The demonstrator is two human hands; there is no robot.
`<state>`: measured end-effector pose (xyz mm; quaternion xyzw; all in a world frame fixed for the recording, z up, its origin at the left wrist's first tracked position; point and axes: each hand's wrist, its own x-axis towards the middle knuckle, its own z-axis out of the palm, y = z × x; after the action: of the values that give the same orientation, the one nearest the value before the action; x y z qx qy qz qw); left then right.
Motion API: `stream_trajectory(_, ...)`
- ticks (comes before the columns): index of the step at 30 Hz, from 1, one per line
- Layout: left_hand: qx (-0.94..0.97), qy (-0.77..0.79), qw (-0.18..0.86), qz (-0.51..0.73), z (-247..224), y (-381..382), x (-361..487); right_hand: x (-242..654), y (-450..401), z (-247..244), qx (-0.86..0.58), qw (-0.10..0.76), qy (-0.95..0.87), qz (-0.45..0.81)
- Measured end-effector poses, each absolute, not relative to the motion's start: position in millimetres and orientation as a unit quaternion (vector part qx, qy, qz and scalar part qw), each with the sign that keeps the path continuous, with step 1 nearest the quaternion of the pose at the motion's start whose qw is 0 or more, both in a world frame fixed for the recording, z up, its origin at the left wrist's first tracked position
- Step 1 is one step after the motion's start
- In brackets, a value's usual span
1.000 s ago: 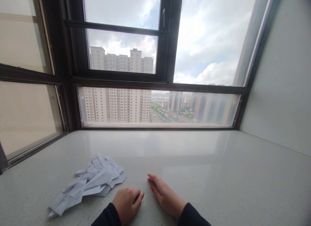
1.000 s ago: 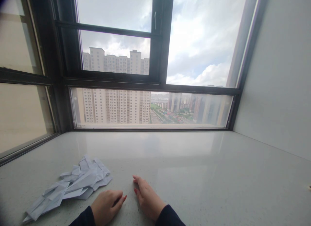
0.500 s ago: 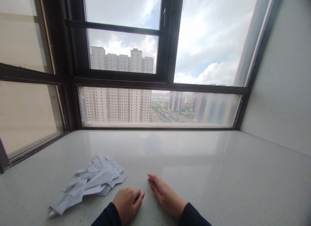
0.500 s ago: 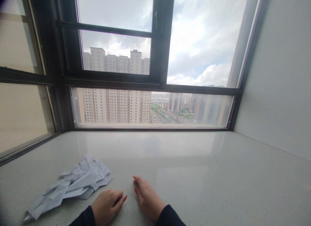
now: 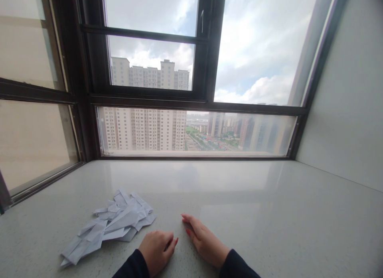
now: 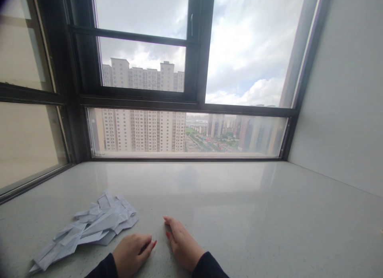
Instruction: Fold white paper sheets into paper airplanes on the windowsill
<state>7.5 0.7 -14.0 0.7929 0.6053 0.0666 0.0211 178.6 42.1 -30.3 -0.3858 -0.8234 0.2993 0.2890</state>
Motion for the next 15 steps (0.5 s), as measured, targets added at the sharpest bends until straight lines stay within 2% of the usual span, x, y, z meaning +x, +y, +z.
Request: stream_trajectory(15,0.798,0.599,0.021,0.066,-15.2,2.0,7.6,179.3,42.8,-32.7,-0.376,0.290,-0.831,0.291)
